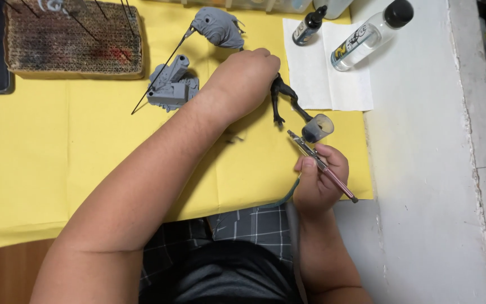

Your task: Airbrushing a plastic model part with grey paint at a workbench.

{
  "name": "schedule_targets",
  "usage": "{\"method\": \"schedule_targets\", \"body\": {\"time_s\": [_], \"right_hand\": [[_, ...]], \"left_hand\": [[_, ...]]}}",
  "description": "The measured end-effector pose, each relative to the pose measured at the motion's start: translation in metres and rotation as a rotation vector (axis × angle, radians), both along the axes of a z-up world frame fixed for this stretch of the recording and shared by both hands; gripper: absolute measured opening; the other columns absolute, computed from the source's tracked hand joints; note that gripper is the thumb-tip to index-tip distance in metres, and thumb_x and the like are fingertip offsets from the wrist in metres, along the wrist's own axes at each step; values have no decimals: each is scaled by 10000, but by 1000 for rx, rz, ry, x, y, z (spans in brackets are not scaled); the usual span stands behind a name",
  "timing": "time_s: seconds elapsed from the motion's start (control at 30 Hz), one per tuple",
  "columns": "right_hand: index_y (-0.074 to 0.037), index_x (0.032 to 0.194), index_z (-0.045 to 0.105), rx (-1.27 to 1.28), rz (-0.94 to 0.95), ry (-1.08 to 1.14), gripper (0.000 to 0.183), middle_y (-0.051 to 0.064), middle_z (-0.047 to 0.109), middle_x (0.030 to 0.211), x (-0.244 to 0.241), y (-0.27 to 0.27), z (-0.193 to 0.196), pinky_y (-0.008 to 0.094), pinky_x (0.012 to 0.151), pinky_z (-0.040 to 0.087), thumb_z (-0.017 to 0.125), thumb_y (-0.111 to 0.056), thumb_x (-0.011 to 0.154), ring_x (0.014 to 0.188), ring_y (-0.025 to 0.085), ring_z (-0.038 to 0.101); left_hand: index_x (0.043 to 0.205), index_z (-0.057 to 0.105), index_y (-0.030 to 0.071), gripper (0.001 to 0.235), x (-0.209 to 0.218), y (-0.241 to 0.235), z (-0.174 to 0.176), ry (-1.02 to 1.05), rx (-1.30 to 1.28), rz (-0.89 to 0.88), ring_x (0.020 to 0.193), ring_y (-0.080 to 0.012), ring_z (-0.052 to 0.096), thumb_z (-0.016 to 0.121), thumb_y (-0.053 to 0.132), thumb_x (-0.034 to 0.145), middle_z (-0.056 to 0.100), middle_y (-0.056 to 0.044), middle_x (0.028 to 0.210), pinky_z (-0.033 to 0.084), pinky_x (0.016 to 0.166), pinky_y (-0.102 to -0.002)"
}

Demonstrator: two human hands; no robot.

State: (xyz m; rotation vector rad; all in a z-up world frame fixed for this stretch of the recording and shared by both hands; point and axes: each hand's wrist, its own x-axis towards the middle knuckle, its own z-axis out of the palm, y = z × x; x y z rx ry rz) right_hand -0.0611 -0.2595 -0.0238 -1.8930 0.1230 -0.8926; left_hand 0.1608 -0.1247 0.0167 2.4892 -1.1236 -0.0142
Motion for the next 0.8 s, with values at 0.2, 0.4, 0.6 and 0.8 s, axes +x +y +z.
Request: {"method": "schedule_targets", "body": {"time_s": [0.2,0.4,0.6,0.8], "right_hand": [[63,1196,543,-167,5,109,191,115,617,719,-9,15,44,365,898,530,550,-4,1017,685,174,621],[57,1179,595,-240,21,171,170,101,620,760,-5,22,68,324,829,543,586,4,1018,712,171,628],[36,1155,548,-260,88,133,139,115,604,780,-1,20,59,317,765,536,595,15,1026,707,180,629],[31,1158,540,-250,94,145,146,101,614,764,-2,19,57,321,788,541,591,0,1025,712,175,640]], "left_hand": [[833,553,37,166,-5,4,-10,-144,-158,26,656,-399,573,541,-100,740,563,-141,820,448,493,-549],[845,556,43,150,-1,2,-19,-243,-262,-19,625,-404,570,573,-62,740,573,-142,822,447,496,-547],[834,547,38,166,-1,5,-16,-185,-226,-1,625,-403,567,560,-87,726,562,-137,816,430,475,-551],[834,562,39,140,-1,3,-17,-204,-244,-9,629,-414,581,559,-65,740,580,-140,822,445,486,-560]]}}
